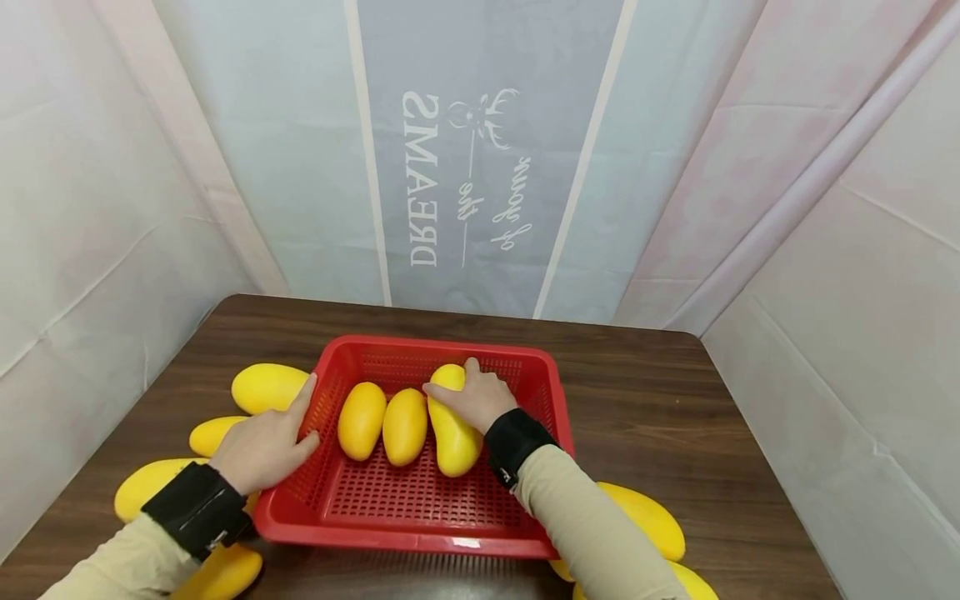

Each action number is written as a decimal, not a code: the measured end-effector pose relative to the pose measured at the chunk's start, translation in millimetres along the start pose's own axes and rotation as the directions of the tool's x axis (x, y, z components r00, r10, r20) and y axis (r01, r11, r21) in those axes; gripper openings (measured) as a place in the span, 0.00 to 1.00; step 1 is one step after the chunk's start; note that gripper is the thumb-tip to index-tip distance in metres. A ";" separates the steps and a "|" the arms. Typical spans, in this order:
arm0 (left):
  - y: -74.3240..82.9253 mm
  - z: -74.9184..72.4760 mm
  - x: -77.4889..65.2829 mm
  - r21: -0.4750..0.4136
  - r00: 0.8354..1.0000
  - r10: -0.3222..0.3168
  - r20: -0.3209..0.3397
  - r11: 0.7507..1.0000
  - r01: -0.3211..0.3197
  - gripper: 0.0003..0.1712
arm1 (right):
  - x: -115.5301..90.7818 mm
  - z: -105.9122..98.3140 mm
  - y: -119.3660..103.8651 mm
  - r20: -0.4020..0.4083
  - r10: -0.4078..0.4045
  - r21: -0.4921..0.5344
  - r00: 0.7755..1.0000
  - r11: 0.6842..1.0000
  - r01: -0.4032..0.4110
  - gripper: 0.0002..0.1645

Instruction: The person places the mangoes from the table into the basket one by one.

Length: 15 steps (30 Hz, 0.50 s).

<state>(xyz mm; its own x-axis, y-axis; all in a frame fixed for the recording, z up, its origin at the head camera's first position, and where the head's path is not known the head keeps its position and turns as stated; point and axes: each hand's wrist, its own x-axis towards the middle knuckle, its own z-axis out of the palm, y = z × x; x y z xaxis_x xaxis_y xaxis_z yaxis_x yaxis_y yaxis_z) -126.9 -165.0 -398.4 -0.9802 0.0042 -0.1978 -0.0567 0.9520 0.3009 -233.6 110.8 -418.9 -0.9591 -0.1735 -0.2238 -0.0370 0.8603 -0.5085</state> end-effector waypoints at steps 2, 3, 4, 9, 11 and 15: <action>0.3 -0.4 0.6 -0.002 1.000 0.001 0.002 1.000 -0.001 0.50 | -0.1 0.3 -0.4 0.000 0.004 -0.001 1.000 1.000 -0.004 0.58; 0.3 -0.5 0.8 -0.003 1.000 0.000 0.004 1.000 0.000 0.50 | -0.1 0.7 -0.5 0.003 0.006 -0.002 1.000 1.000 -0.006 0.59; 0.3 -0.5 0.9 -0.004 1.000 0.000 0.006 1.000 0.000 0.50 | -0.1 1.3 -0.6 0.006 0.007 -0.004 1.000 1.000 -0.007 0.60; -0.2 -0.3 0.8 -0.008 1.000 -0.001 0.005 1.000 0.001 0.50 | 0.2 3.6 -1.5 0.019 0.009 -0.019 1.000 1.000 -0.008 0.61; -0.3 -0.4 0.7 -0.011 1.000 -0.001 0.005 1.000 0.001 0.50 | -0.3 4.1 -2.6 0.021 0.010 -0.032 1.000 0.999 -0.009 0.60; -0.6 -0.4 0.5 -0.015 1.000 -0.002 0.007 1.000 0.002 0.50 | -0.2 8.0 -3.6 0.018 0.011 -0.076 1.000 0.997 -0.010 0.58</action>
<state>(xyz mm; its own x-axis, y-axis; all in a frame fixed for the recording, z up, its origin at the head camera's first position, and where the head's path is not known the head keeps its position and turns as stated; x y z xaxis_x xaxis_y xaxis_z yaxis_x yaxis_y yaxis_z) -127.5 -165.6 -398.2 -0.9787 0.0043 -0.2054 -0.0619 0.9472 0.3145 -231.0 103.9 -423.7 -0.9543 -0.1725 -0.2441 -0.0491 0.8959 -0.4414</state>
